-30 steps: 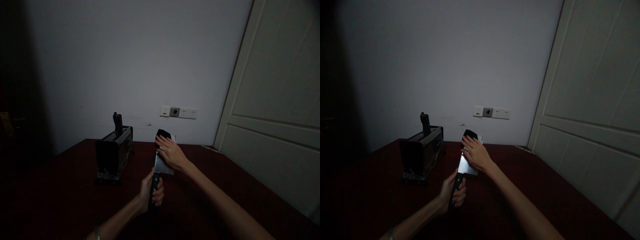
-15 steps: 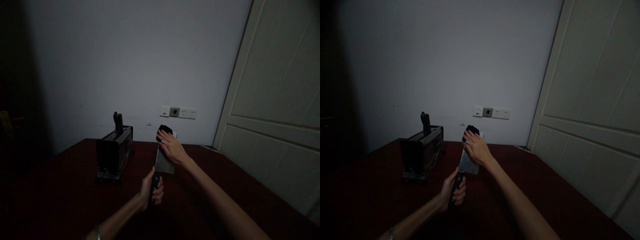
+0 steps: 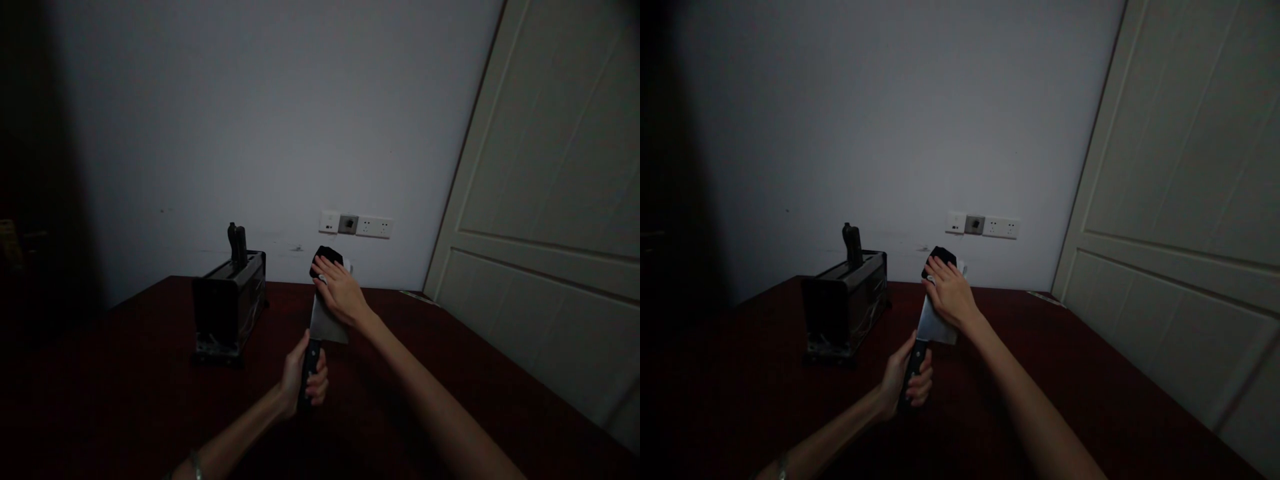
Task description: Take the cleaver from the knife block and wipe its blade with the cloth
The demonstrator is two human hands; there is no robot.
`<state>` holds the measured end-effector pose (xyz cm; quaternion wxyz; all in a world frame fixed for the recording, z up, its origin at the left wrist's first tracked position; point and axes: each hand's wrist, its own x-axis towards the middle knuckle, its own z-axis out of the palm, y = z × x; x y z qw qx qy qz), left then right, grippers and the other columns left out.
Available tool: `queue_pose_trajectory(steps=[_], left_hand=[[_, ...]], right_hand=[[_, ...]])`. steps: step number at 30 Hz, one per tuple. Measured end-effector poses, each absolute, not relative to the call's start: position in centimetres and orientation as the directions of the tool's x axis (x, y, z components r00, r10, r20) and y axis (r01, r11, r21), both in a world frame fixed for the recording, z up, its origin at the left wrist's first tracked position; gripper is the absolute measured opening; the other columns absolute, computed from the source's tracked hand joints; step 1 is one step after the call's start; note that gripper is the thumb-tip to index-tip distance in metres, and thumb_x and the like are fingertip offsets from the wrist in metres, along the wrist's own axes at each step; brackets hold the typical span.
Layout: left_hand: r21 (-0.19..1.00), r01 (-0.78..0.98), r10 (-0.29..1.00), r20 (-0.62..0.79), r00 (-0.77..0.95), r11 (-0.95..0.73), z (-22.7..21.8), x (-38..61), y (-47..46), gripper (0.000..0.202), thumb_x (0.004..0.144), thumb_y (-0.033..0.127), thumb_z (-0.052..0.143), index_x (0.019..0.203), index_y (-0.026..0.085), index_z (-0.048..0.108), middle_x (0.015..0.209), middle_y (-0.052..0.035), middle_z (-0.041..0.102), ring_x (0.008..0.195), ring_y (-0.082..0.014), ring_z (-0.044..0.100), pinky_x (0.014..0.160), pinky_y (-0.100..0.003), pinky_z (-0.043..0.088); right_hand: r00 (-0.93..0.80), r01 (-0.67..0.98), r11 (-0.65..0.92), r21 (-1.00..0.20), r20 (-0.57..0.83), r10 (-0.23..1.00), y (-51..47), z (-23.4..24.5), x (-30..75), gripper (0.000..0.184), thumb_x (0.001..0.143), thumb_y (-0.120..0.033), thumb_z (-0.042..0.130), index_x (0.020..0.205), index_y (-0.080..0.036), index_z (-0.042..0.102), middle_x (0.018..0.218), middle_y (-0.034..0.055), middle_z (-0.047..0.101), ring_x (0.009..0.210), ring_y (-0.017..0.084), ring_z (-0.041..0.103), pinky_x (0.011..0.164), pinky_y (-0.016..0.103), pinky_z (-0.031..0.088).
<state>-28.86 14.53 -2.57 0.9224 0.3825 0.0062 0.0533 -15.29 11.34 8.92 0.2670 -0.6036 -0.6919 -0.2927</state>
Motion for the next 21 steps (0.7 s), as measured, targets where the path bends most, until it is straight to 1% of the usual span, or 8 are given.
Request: queue_pose_trajectory(steps=[2,5,9,11,13,17,19,21], left_hand=[[0.713,-0.097,0.107,0.031,0.994,0.694,-2.6,-28.9,14.6,0.065,0.082,0.067,0.01,0.054,0.017,0.041,0.034,0.0055,0.026,0.027,-0.0061,0.018,0.029,-0.017,0.022],[0.718,-0.106,0.13,0.022,0.991,0.687,-2.7,-28.8,15.1,0.065,0.082,0.067,0.011,0.054,0.017,0.042,0.034,0.0054,0.026,0.026,-0.0061,0.019,0.029,-0.018,0.022],[0.723,-0.087,0.216,-0.087,0.973,0.685,-2.9,-28.7,15.7,0.069,0.08,0.07,0.008,0.048,0.017,0.039,0.032,0.0049,0.025,0.025,-0.0058,0.019,0.028,-0.018,0.023],[0.724,-0.091,0.231,-0.097,0.968,0.684,-2.8,-28.7,15.7,0.07,0.08,0.069,0.007,0.046,0.017,0.039,0.032,0.0046,0.024,0.025,-0.0059,0.02,0.027,-0.018,0.022],[0.718,-0.106,0.194,-0.042,0.98,0.688,-2.5,-28.9,15.5,0.07,0.082,0.066,0.006,0.048,0.016,0.041,0.032,0.0045,0.025,0.025,-0.0061,0.02,0.027,-0.018,0.023],[0.718,-0.075,0.079,0.028,0.996,0.692,-2.2,-29.1,14.9,0.068,0.083,0.066,0.007,0.053,0.017,0.044,0.034,0.0048,0.026,0.026,-0.0064,0.019,0.028,-0.018,0.024],[0.718,-0.066,0.06,0.034,0.998,0.693,-2.2,-29.1,14.8,0.068,0.082,0.067,0.009,0.053,0.017,0.044,0.034,0.0052,0.025,0.027,-0.0063,0.018,0.028,-0.018,0.024],[0.713,-0.076,0.059,0.048,0.997,0.697,-2.3,-29.1,15.0,0.067,0.081,0.068,0.011,0.054,0.017,0.044,0.034,0.0054,0.026,0.027,-0.0061,0.018,0.028,-0.018,0.024]], right_hand=[[-0.12,0.993,0.092,0.079,0.732,0.671,11.4,9.1,-15.4,0.043,0.091,-0.031,0.033,0.128,-0.013,0.046,0.138,0.011,0.039,0.131,0.02,0.029,0.107,0.043,0.024],[-0.138,0.99,0.116,0.079,0.715,0.685,10.0,7.4,-16.9,0.043,0.091,-0.03,0.034,0.129,-0.012,0.044,0.138,0.0109,0.039,0.131,0.02,0.028,0.107,0.043,0.024],[-0.226,0.972,0.217,0.095,0.643,0.732,7.2,4.2,-18.9,0.043,0.09,-0.027,0.035,0.13,-0.013,0.042,0.138,0.009,0.038,0.131,0.018,0.028,0.106,0.042,0.029],[-0.27,0.96,0.258,0.111,0.618,0.738,6.6,3.8,-19.0,0.043,0.089,-0.026,0.036,0.13,-0.013,0.043,0.138,0.0081,0.039,0.131,0.017,0.029,0.105,0.041,0.03],[-0.274,0.959,0.256,0.122,0.63,0.727,6.9,4.6,-18.3,0.042,0.089,-0.026,0.035,0.128,-0.014,0.045,0.137,0.0076,0.041,0.13,0.016,0.03,0.105,0.041,0.03],[-0.18,0.983,0.15,0.106,0.725,0.665,9.1,8.1,-15.5,0.041,0.091,-0.028,0.032,0.125,-0.013,0.048,0.135,0.0095,0.043,0.129,0.018,0.033,0.106,0.043,0.028],[-0.141,0.99,0.111,0.091,0.752,0.643,10.0,9.3,-14.5,0.041,0.092,-0.028,0.031,0.125,-0.012,0.049,0.134,0.0104,0.044,0.129,0.018,0.033,0.106,0.043,0.028],[-0.127,0.992,0.099,0.083,0.76,0.638,10.2,9.4,-14.2,0.041,0.092,-0.029,0.031,0.124,-0.011,0.049,0.134,0.0112,0.045,0.129,0.019,0.034,0.106,0.043,0.028]])
